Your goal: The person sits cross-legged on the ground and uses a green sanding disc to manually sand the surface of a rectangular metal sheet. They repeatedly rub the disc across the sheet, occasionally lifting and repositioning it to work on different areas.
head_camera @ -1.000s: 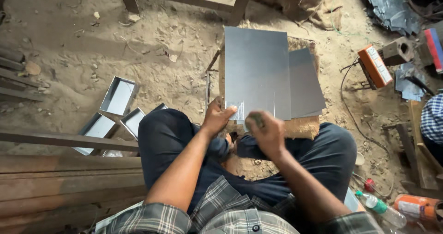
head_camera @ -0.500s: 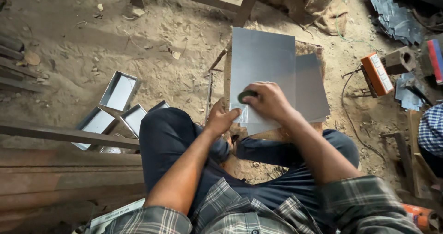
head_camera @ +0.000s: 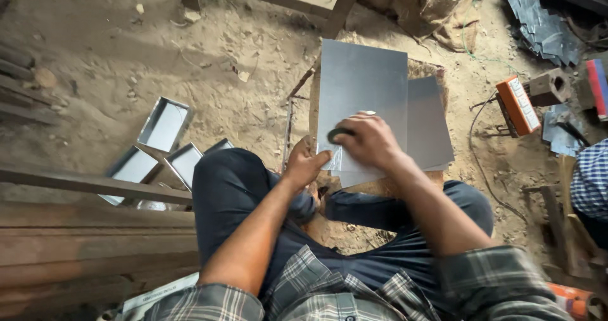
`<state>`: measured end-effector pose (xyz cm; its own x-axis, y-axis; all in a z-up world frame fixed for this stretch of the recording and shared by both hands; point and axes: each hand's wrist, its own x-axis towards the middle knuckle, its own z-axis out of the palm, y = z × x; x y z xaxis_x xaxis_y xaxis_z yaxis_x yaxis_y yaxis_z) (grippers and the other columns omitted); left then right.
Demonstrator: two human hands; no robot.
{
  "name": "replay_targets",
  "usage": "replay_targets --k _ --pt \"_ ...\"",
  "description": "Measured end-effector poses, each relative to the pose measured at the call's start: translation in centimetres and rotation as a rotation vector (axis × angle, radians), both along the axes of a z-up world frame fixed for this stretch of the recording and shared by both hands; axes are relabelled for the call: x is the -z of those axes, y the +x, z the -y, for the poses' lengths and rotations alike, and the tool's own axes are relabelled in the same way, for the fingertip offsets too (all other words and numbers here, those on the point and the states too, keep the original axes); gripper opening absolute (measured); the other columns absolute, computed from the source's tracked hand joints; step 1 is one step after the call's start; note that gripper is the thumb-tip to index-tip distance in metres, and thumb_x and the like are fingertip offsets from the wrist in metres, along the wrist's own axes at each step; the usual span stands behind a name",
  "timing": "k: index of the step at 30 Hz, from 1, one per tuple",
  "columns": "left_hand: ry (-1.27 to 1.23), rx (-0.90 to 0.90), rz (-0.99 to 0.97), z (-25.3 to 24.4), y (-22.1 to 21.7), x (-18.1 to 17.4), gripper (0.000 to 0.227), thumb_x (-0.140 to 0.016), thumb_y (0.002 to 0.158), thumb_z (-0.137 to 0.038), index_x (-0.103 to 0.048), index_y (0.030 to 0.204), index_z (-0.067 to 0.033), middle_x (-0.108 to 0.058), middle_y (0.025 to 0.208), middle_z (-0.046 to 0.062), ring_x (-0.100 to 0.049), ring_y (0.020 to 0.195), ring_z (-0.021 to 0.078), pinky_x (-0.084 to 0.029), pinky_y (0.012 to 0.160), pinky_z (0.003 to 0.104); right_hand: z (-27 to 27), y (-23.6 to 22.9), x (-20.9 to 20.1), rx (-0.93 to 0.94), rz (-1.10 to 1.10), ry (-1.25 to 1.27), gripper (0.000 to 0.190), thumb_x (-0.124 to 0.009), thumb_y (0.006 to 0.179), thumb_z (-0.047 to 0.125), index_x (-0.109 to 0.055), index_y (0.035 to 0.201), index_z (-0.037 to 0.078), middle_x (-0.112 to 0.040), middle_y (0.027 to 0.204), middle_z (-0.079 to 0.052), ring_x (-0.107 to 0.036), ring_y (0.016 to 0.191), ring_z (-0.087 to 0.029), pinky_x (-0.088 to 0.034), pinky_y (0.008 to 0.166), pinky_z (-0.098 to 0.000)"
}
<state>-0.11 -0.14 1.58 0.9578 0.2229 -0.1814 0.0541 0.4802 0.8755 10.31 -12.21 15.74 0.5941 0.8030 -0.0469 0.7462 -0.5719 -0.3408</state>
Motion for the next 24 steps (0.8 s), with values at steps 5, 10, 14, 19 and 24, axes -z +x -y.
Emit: replay_targets --k 5,10,14,19,24 --pt "0.12 -0.025 -0.004 0.2 0.0 -0.3 0.04 -0.07 0.082 -0.012 -0.065 0.12 -0.0042 -0.069 0.097 0.003 -0.063 0.082 0.011 -0.053 0.071 0.03 -2.2 -1.1 0.9 0.013 -0.043 0.033 0.024 -0.071 0.091 0.03 -0.077 0.106 0.012 -0.076 0.102 -0.009 -0.067 0.104 -0.028 -0.052 0.094 -0.0441" --pt "0.112 -0.015 -0.059 0.0 0.0 0.3 0.031 -0.074 0.084 -0.014 -0.065 0.112 -0.0021 -0.069 0.094 0.004 -0.061 0.08 0.0116 -0.052 0.069 0.029 0.9 -0.5 -0.6 -0.002 0.005 -0.027 0.019 -0.067 0.096 0.029 -0.078 0.103 0.014 -0.077 0.103 -0.005 -0.067 0.103 -0.024 -0.05 0.097 -0.0436" --pt "0.154 -0.037 -0.052 -0.1 0.0 0.5 0.029 -0.073 0.084 -0.012 -0.066 0.11 -0.0023 -0.068 0.093 0.004 -0.061 0.08 0.0115 -0.052 0.07 0.029 -0.1 -0.9 0.2 -0.081 0.064 0.075 0.018 -0.068 0.096 0.029 -0.078 0.101 0.015 -0.077 0.105 -0.005 -0.068 0.105 -0.023 -0.048 0.101 -0.0466" --pt "0.203 -0.052 0.079 0.1 0.2 0.6 0.033 -0.071 0.083 -0.011 -0.066 0.115 -0.0039 -0.07 0.099 0.003 -0.064 0.088 0.0116 -0.054 0.075 0.029 -1.9 -1.2 1.7 -0.118 0.031 0.109 0.019 -0.069 0.093 0.026 -0.077 0.102 0.011 -0.076 0.1 -0.008 -0.067 0.1 -0.027 -0.051 0.097 -0.0441" --pt "-0.012 -0.003 0.041 0.2 0.1 0.8 0.031 -0.071 0.084 -0.011 -0.065 0.113 -0.0035 -0.074 0.098 0.002 -0.069 0.086 0.0107 -0.056 0.076 0.027 1.5 -0.5 0.6 -0.095 0.044 0.096 0.015 -0.068 0.094 0.021 -0.078 0.1 0.011 -0.076 0.1 -0.008 -0.067 0.097 -0.027 -0.051 0.091 -0.0418"
